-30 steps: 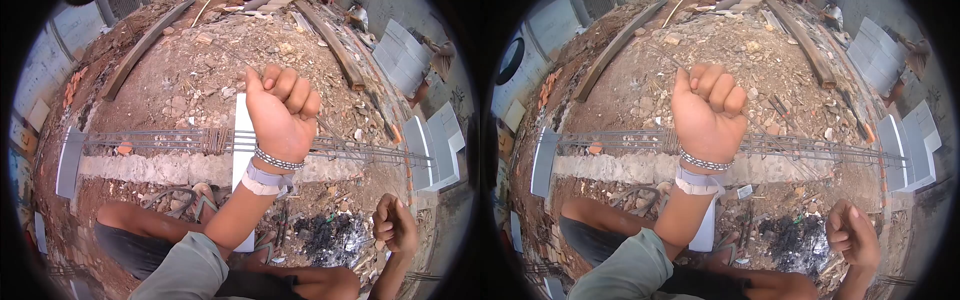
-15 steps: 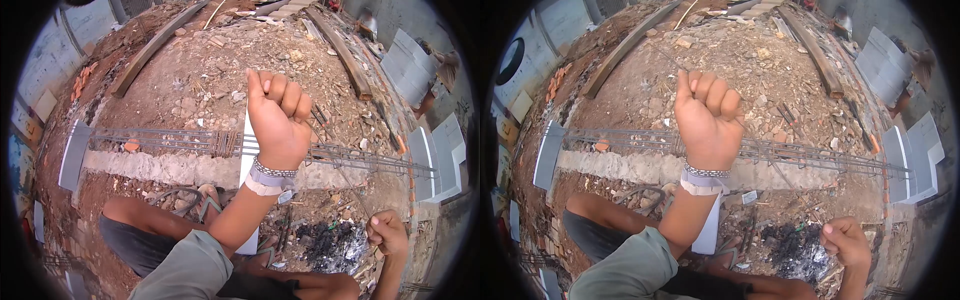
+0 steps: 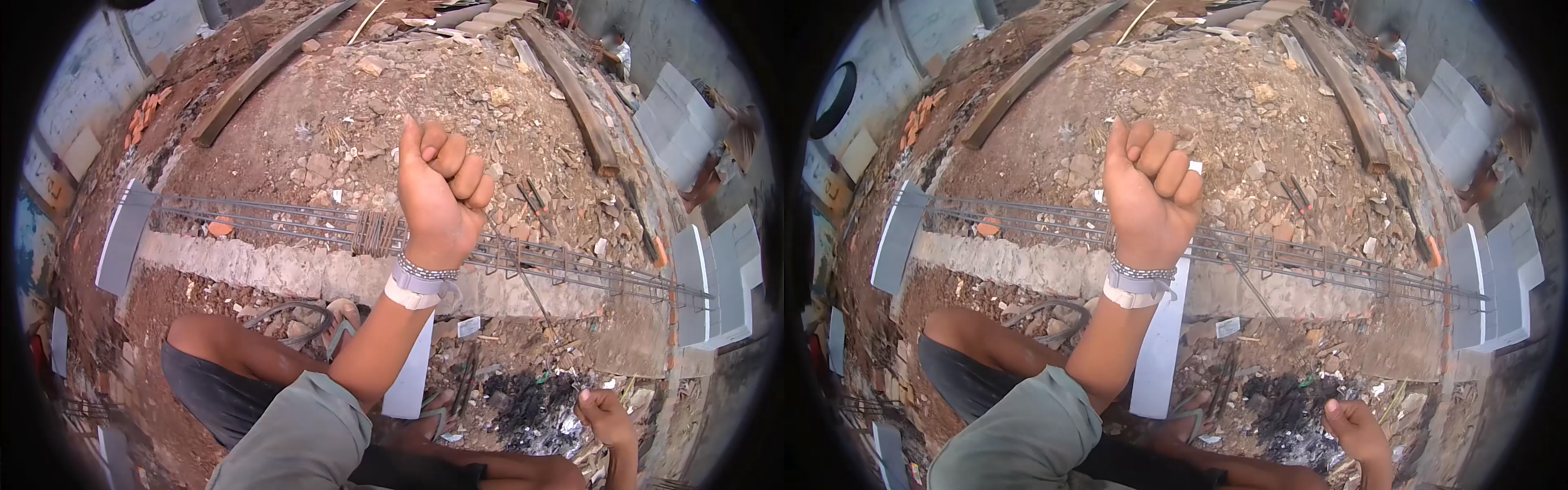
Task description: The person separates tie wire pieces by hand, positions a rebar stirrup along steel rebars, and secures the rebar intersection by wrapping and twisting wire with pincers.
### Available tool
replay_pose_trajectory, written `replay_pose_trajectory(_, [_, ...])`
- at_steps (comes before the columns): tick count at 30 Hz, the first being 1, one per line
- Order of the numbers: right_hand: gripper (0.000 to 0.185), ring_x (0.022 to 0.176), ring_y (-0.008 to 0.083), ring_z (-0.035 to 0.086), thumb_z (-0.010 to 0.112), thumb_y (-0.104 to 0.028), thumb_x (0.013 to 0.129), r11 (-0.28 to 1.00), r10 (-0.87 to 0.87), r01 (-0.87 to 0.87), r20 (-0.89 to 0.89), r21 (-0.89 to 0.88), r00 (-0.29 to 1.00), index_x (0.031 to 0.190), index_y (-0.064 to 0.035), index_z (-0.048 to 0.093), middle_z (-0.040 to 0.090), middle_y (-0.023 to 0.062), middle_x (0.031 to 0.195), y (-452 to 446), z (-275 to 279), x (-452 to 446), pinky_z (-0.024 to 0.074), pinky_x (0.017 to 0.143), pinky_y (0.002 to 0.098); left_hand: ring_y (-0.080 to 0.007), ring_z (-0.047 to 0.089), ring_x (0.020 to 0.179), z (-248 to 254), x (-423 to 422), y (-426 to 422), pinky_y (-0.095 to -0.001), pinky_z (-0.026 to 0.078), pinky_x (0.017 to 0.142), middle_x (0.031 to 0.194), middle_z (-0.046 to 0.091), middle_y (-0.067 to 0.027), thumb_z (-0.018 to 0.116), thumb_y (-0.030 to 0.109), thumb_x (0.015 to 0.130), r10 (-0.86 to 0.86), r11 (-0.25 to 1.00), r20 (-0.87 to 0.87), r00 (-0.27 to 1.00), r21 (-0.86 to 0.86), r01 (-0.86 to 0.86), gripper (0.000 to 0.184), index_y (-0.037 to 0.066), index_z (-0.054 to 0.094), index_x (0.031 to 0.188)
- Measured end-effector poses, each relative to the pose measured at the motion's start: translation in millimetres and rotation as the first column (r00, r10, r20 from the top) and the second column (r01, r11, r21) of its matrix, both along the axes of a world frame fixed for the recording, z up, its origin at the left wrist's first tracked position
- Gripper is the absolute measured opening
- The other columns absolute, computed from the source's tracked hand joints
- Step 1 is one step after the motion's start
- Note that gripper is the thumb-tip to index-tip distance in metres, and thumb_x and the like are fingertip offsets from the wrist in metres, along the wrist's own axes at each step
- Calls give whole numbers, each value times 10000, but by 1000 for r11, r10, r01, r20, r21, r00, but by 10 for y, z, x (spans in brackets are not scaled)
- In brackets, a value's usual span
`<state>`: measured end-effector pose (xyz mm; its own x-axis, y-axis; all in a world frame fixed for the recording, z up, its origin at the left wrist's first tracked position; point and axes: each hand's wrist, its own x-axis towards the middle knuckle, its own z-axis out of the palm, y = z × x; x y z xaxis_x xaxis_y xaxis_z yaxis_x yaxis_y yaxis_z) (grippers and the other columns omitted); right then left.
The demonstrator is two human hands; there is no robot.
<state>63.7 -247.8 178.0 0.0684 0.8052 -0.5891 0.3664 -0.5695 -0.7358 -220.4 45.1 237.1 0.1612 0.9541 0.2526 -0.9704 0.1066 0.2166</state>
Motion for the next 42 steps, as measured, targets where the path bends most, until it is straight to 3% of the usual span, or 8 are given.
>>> replay_pose_trajectory(3, [590,475,85,294,498,-505,1015,994,-35,27,78,107,996,608,-84,429,366,-48,557,-134,-236,61,240,461,277,-81,105,467,-20,-38,30,-269,94,407,593,178,68,298,457,1079,93,995,11,996,-32,-93,413,205,318,752])
replay_pose_trajectory(6, [559,445,96,298,512,-490,1012,919,-394,343,-393,-195,831,636,-79,469,345,-42,540,-271,-308,158,248,447,274,-81,110,466,-24,-75,51,-265,98,404,594,177,69,290,446,1082,187,982,2,982,-15,-187,415,205,322,746])
replay_pose_trajectory(9, [512,428,106,308,532,-456,1012,850,-516,404,-377,-340,769,672,-74,512,336,-33,535,-347,-467,341,252,431,275,-86,110,472,-82,-182,156,-273,104,420,594,174,66,280,484,1074,23,998,50,998,50,-25,447,195,316,734])
replay_pose_trajectory(13, [448,449,102,342,577,-395,1002,881,-470,418,-315,-222,825,705,-60,554,394,-18,549,-409,-587,539,273,440,271,-114,174,521,-117,-332,253,-291,181,497,592,171,47,282,589,1031,-331,931,29,943,171,322,547,178,284,670])
replay_pose_trajectory(22, [438,447,80,313,626,-403,970,923,-365,371,-78,103,928,710,-52,595,440,-16,531,-463,-526,1044,224,443,267,-187,251,654,-25,-425,110,-367,265,675,572,169,26,302,855,826,-510,860,-107,854,-79,504,725,180,215,575])
replay_pose_trajectory(28, [475,462,66,375,654,-432,952,926,-377,374,73,50,923,697,-33,616,487,-10,546,-562,-434,1274,254,435,250,-177,246,653,-214,-413,268,-341,264,647,584,174,41,414,690,868,-601,798,16,799,-35,601,618,180,205,589])
replay_pose_trajectory(34, [459,502,73,416,664,-430,945,963,-270,270,53,6,961,794,4,654,516,5,588,-678,-416,1303,298,468,252,-152,312,643,-375,-366,299,-326,280,628,646,318,32,477,511,914,-606,795,57,793,16,607,408,124,438,790])
replay_pose_trajectory(42, [462,820,170,682,741,-307,899,913,65,-190,-332,-362,941,1164,52,622,707,126,945,-578,-619,1213,532,683,295,-129,412,659,-444,-206,277,-299,349,622,961,512,-53,492,241,953,-691,714,210,691,51,698,240,42,550,1073])
